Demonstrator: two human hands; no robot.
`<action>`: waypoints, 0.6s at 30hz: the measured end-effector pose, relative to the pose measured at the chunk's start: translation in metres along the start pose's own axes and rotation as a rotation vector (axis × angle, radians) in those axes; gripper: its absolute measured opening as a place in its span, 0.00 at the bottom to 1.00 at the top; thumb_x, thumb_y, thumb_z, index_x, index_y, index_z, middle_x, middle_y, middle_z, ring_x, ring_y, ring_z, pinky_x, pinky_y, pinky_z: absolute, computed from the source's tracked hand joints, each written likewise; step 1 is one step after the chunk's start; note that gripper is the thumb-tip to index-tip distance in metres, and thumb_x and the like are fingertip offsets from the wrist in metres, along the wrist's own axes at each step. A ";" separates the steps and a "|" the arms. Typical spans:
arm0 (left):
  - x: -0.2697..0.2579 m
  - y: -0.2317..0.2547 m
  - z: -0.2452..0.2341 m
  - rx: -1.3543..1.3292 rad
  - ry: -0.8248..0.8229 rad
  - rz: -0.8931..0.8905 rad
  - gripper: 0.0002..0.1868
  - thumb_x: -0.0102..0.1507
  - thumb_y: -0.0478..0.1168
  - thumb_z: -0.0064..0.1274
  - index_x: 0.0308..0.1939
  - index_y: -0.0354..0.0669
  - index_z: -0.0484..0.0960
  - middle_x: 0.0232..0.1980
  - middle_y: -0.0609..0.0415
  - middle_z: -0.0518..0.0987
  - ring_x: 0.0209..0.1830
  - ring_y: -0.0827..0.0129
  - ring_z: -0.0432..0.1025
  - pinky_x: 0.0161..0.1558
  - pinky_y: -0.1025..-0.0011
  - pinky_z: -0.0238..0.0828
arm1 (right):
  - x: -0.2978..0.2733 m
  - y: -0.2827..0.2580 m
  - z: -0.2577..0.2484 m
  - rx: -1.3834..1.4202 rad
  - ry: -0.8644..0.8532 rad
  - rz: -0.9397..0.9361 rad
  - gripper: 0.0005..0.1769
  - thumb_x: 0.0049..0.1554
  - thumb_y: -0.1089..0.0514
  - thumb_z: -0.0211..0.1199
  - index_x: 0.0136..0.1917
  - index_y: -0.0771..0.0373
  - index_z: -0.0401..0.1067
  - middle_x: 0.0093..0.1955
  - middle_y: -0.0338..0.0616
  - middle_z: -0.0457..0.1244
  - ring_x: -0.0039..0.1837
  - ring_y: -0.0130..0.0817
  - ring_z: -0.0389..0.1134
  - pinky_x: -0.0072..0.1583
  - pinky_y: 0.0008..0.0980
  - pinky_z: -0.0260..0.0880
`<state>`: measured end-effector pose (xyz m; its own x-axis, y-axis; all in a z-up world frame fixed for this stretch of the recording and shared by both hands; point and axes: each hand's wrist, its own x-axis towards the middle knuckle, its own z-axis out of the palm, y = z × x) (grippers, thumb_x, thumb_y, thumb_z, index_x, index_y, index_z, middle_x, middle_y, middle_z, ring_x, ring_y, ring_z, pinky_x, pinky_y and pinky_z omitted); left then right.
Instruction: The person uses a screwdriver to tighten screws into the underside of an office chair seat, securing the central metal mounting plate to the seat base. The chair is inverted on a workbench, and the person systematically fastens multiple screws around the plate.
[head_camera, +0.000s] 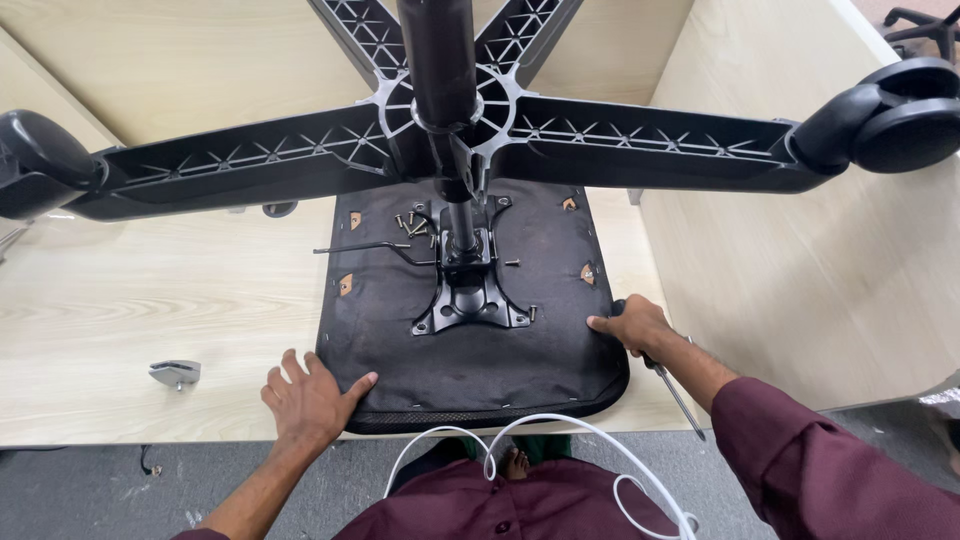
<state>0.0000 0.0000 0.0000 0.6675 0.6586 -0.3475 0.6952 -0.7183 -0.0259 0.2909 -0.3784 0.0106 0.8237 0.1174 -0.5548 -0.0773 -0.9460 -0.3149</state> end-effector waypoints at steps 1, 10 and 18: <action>0.003 -0.004 0.002 -0.037 -0.081 -0.038 0.57 0.59 0.80 0.48 0.67 0.28 0.69 0.75 0.30 0.56 0.72 0.38 0.54 0.69 0.41 0.53 | 0.001 0.007 0.004 0.051 -0.037 0.012 0.30 0.53 0.37 0.73 0.34 0.67 0.71 0.26 0.46 0.63 0.24 0.34 0.63 0.26 0.31 0.60; 0.045 -0.023 0.054 -0.428 -0.322 -0.116 0.55 0.63 0.72 0.49 0.69 0.22 0.57 0.60 0.25 0.75 0.61 0.42 0.75 0.63 0.51 0.75 | 0.022 0.027 0.015 0.225 -0.162 0.059 0.28 0.56 0.38 0.70 0.33 0.63 0.69 0.24 0.38 0.56 0.23 0.28 0.57 0.25 0.28 0.54; 0.032 -0.004 0.037 -0.825 -0.375 -0.330 0.44 0.67 0.54 0.53 0.71 0.27 0.48 0.54 0.27 0.78 0.50 0.44 0.82 0.46 0.51 0.83 | 0.025 0.021 0.005 0.064 -0.171 0.040 0.31 0.55 0.36 0.72 0.37 0.69 0.70 0.25 0.41 0.59 0.23 0.29 0.59 0.23 0.30 0.55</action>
<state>0.0087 0.0158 -0.0454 0.3759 0.5818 -0.7213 0.8966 -0.0318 0.4416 0.3069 -0.3939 -0.0136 0.7119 0.1348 -0.6892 -0.1483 -0.9304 -0.3351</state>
